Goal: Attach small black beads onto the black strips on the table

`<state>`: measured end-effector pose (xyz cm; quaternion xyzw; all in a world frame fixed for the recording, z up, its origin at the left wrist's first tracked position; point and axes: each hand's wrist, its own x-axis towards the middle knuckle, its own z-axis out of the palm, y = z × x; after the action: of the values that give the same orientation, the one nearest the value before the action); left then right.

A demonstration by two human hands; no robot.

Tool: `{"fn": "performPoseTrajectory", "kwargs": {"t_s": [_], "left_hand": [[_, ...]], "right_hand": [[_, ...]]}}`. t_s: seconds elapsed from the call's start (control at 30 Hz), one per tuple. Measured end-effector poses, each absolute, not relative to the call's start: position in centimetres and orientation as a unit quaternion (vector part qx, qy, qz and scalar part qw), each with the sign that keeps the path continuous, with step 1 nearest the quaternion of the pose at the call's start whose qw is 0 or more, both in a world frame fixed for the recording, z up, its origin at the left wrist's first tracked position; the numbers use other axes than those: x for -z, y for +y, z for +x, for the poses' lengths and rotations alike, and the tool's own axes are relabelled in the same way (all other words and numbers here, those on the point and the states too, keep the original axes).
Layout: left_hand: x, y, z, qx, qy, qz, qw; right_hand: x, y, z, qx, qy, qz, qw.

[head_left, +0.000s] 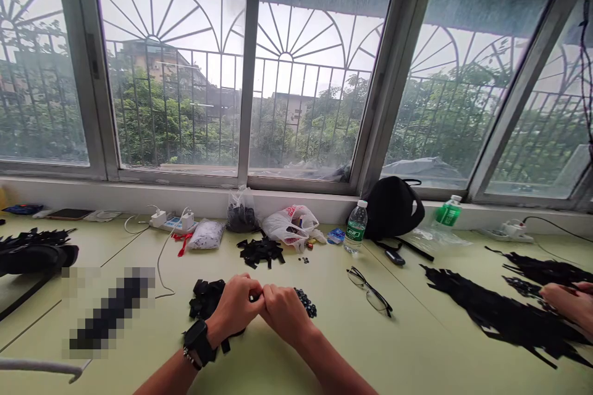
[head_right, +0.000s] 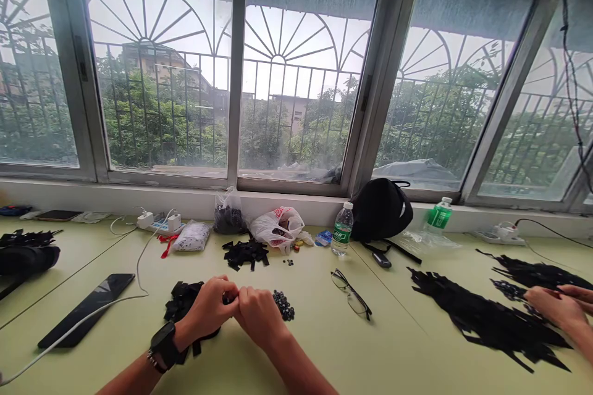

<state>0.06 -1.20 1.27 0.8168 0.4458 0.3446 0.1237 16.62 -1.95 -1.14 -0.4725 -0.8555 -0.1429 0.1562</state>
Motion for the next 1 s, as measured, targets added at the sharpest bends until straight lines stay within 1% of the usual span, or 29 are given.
{"fn": "performPoseTrajectory", "kwargs": {"t_s": [0.17,0.23,0.43,0.57,0.67,0.73,0.8,0.9,1.0], "left_hand": [[-1.2,-1.0,-0.1,-0.36,0.436,0.81,0.159],[-1.1,-0.8,-0.1,-0.373,0.431,0.802,0.177],[-0.6,-0.3,0.0,-0.389,0.414,0.787,0.239],[-0.7,-0.1,-0.2,-0.4,0.422,0.782,0.224],[-0.8,-0.2,-0.3,-0.401,0.439,0.78,0.194],[-0.8,-0.1,-0.4,-0.402,0.459,0.772,0.179],[-0.8,0.0,-0.5,-0.404,0.485,0.756,0.173],[-0.7,0.3,-0.6,-0.422,0.495,0.737,0.185],[-0.8,0.3,-0.4,-0.44,0.451,0.745,0.218]], "right_hand": [[0.5,-2.2,16.7,0.16,-0.856,-0.473,0.134],[0.2,-2.3,16.8,0.158,-0.857,-0.471,0.137],[0.5,-2.4,17.1,0.112,-0.852,-0.47,0.2],[0.8,-1.9,17.0,0.093,-0.838,-0.482,0.238],[0.7,-1.5,17.2,0.031,-0.803,-0.492,0.334],[0.5,-1.3,17.3,-0.037,-0.782,-0.47,0.408],[0.5,-1.1,17.3,-0.122,-0.761,-0.446,0.454],[0.8,-0.8,17.0,-0.237,-0.732,-0.434,0.469],[1.0,-0.9,16.5,-0.275,-0.72,-0.426,0.474]]}}
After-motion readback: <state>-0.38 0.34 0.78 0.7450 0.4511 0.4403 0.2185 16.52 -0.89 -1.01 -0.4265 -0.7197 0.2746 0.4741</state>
